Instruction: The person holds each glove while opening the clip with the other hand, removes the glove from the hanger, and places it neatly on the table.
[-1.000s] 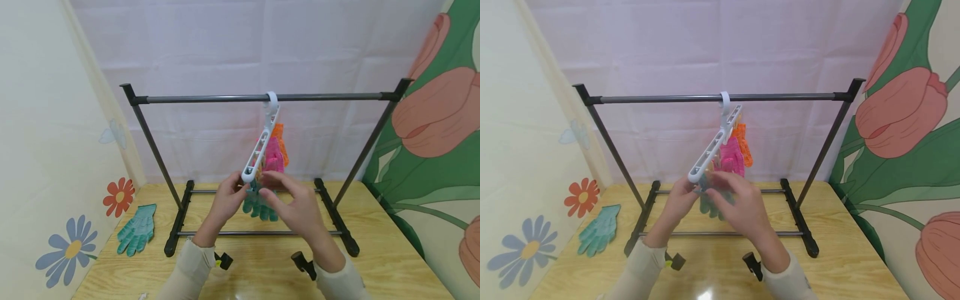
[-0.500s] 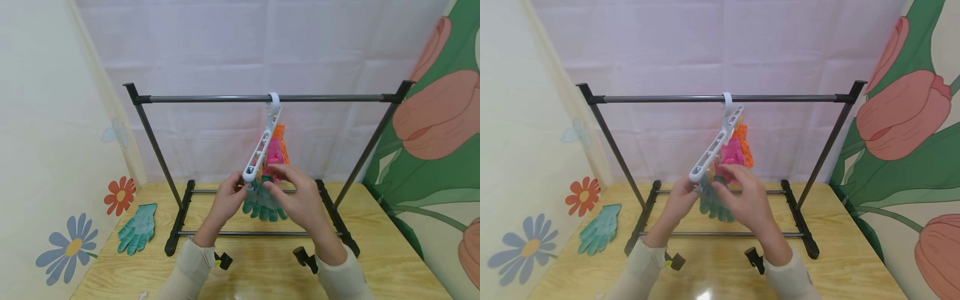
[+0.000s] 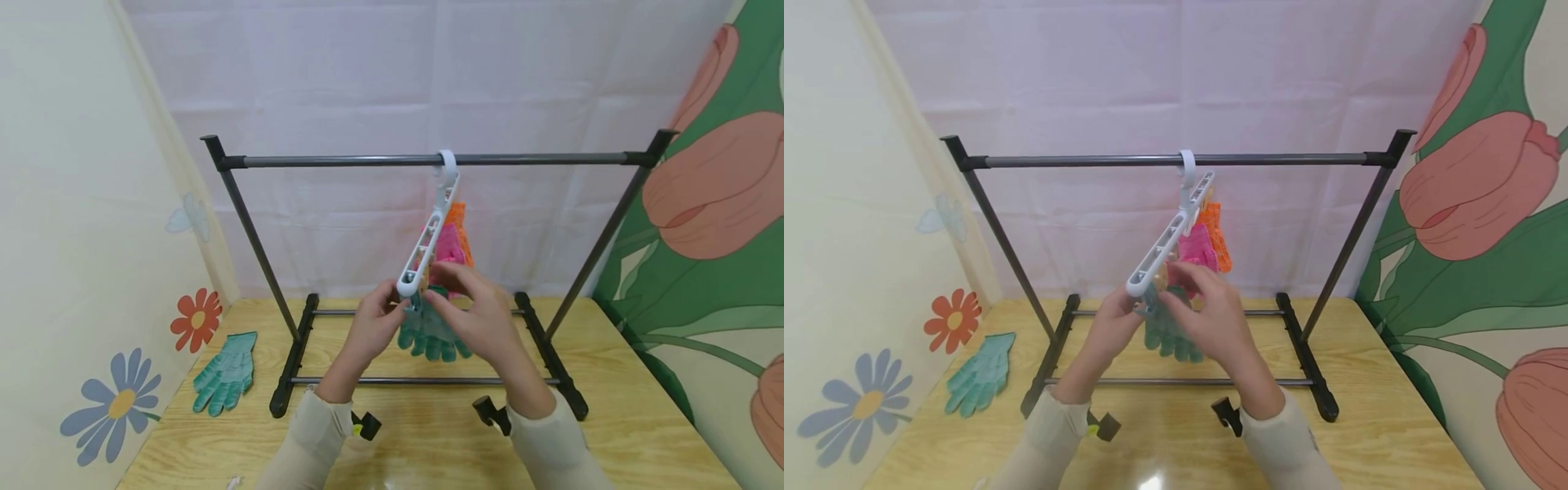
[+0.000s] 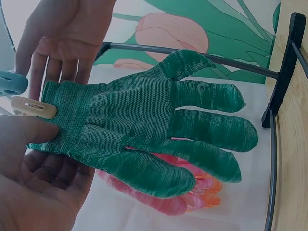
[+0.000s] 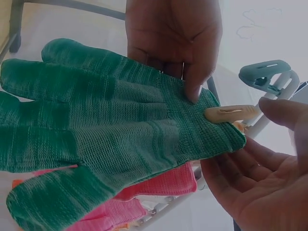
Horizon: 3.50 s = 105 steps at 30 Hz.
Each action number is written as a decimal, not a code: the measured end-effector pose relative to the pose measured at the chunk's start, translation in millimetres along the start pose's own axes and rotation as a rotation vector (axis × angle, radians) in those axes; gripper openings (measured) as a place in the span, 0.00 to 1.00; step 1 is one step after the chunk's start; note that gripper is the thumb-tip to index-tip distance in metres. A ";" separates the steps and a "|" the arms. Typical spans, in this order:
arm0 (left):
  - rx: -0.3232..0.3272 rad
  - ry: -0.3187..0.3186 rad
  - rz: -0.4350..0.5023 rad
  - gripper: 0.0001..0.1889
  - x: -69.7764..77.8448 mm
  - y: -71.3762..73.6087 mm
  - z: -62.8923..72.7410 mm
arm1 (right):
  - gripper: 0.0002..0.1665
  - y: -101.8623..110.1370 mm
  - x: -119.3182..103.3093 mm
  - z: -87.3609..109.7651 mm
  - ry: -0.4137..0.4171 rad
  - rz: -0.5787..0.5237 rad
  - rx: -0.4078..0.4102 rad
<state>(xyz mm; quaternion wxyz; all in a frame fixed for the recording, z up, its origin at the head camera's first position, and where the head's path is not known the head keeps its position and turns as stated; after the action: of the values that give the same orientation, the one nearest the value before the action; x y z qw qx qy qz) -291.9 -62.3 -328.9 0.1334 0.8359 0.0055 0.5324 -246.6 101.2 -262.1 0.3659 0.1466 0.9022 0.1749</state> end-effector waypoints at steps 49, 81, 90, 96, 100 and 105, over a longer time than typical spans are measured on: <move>0.002 -0.011 0.008 0.14 2.0 -6.7 4.5 | 0.19 -9.6 8.9 -12.0 -0.106 -0.102 0.045; -0.026 0.029 -0.017 0.10 -6.8 -5.6 5.0 | 0.08 -8.5 3.7 -11.8 -0.066 -0.035 0.232; -0.026 0.032 -0.026 0.10 -6.9 -2.1 8.8 | 0.11 -11.3 2.2 -11.3 -0.044 -0.053 0.204; -0.034 0.048 -0.031 0.10 -8.2 0.6 12.1 | 0.13 -11.5 0.3 -10.2 -0.038 -0.057 0.179; -0.038 0.053 -0.023 0.11 -9.6 2.0 14.0 | 0.14 -12.2 -0.7 -9.0 -0.037 -0.054 0.162; -0.045 0.060 -0.025 0.10 -8.1 3.7 16.2 | 0.15 -12.4 -1.0 -7.8 -0.044 -0.060 0.147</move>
<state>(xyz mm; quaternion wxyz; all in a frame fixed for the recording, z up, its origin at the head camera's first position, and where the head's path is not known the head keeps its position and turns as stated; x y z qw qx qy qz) -281.4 -70.7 -341.7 0.1585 0.8163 0.0081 0.5554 -253.1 88.1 -261.5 0.3791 0.1499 0.9083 0.0939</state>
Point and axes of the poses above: each hand's wrist, its own z-axis away from the middle knuckle, its own y-axis out of the back of the hand, x = y × z, the point moved 6 cm from there along -z, towards the middle knuckle, and after that the axes turned 3 degrees about -z, right-handed, at the moved point
